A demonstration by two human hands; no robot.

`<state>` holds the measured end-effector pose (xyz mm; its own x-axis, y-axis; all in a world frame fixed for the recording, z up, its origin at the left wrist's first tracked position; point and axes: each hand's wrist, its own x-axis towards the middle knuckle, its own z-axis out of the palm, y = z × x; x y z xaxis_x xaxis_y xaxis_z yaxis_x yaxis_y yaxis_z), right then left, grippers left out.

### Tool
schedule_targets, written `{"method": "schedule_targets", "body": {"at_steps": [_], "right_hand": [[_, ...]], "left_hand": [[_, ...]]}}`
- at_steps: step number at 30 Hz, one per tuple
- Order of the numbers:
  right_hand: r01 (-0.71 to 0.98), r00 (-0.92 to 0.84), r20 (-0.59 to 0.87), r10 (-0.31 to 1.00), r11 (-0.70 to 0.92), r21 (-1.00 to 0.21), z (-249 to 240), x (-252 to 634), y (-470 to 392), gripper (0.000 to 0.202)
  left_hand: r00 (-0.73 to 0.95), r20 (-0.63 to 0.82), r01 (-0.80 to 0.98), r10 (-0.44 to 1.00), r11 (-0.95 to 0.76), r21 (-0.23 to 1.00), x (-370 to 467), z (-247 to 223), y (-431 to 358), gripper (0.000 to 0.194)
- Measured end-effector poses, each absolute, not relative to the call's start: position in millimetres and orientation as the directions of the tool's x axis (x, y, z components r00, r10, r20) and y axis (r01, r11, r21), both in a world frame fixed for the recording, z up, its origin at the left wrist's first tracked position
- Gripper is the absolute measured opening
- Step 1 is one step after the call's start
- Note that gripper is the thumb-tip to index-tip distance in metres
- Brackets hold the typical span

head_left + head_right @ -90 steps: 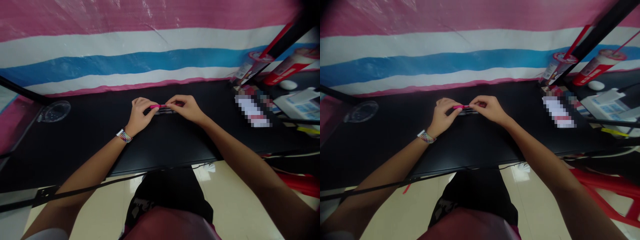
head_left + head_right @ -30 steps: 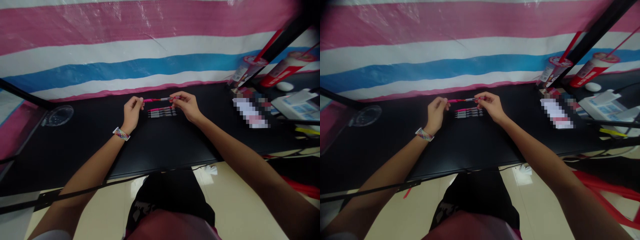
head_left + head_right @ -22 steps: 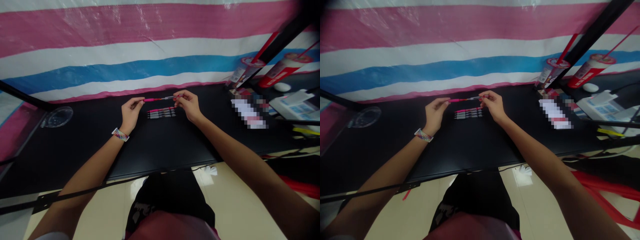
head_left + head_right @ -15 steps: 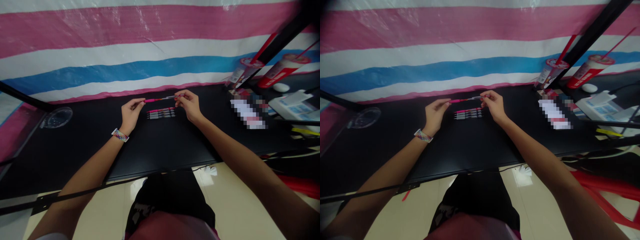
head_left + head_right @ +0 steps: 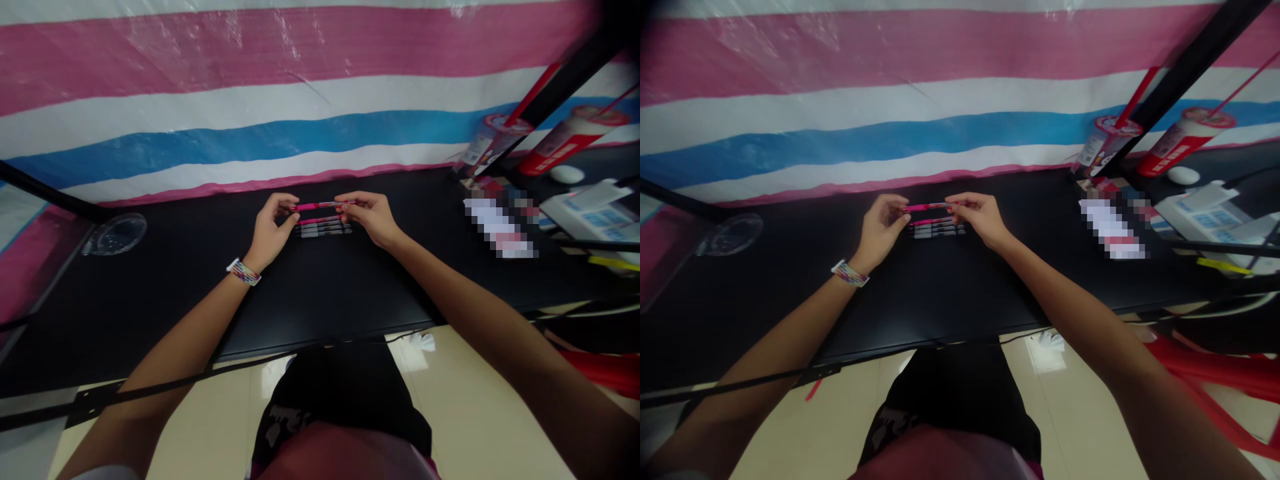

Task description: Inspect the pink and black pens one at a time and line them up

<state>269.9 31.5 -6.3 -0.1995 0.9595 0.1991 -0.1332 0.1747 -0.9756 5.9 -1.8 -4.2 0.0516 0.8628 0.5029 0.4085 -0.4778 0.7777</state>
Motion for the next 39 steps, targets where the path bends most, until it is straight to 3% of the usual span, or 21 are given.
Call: {"method": "schedule_targets", "body": {"at_steps": [6, 10, 13, 15, 19, 23, 25, 29, 33, 39], "right_hand": [[-0.169, -0.23, 0.187, 0.955, 0.15, -0.974, -4.6, 267.9, 29.8, 0.031], [-0.189, -0.23, 0.197, 0.953, 0.155, -0.97, -3.9, 267.3, 28.9, 0.026], [-0.172, -0.229, 0.198, 0.953, 0.16, -0.972, -2.5, 267.3, 28.2, 0.025], [-0.16, -0.233, 0.201, 0.951, 0.167, -0.973, -1.7, 267.1, 27.4, 0.025], [-0.142, -0.232, 0.21, 0.95, 0.18, -0.973, -1.6, 265.9, 26.4, 0.024], [-0.159, -0.234, 0.221, 0.947, 0.187, -0.969, -3.7, 264.5, 26.8, 0.022], [-0.168, -0.238, 0.225, 0.945, 0.188, -0.968, -5.0, 264.5, 27.3, 0.022], [-0.164, -0.241, 0.226, 0.944, 0.19, -0.968, -6.7, 265.3, 28.4, 0.022], [-0.14, -0.233, 0.226, 0.946, 0.198, -0.97, -7.9, 265.8, 29.4, 0.023], [-0.126, -0.238, 0.208, 0.949, 0.182, -0.975, -6.9, 266.2, 28.3, 0.024]], "left_hand": [[0.081, 0.5, 0.277, 0.862, -0.501, 0.82, 6.9, -9.1, 0.6, 0.034], [0.107, 0.581, 0.316, 0.807, -0.582, 0.75, 4.5, -15.1, 4.7, 0.062], [0.085, 0.521, 0.284, 0.849, -0.522, 0.804, 4.2, -17.4, 6.4, 0.044], [0.074, 0.517, 0.267, 0.853, -0.516, 0.814, 4.6, -17.4, 6.5, 0.044], [0.073, 0.591, 0.34, 0.803, -0.577, 0.742, 5.3, -15.0, 4.8, 0.067], [0.058, 0.519, 0.357, 0.853, -0.503, 0.787, 6.6, -11.1, 2.4, 0.038], [0.068, 0.523, 0.361, 0.85, -0.51, 0.781, 7.6, -9.4, 1.3, 0.036], [0.099, 0.561, 0.428, 0.822, -0.544, 0.721, 9.0, -8.9, -0.8, 0.053], [0.069, 0.502, 0.499, 0.862, -0.466, 0.731, 9.1, -9.3, -2.9, 0.019], [0.076, 0.565, 0.517, 0.822, -0.517, 0.682, 11.1, -0.9, -8.0, 0.01]]}}
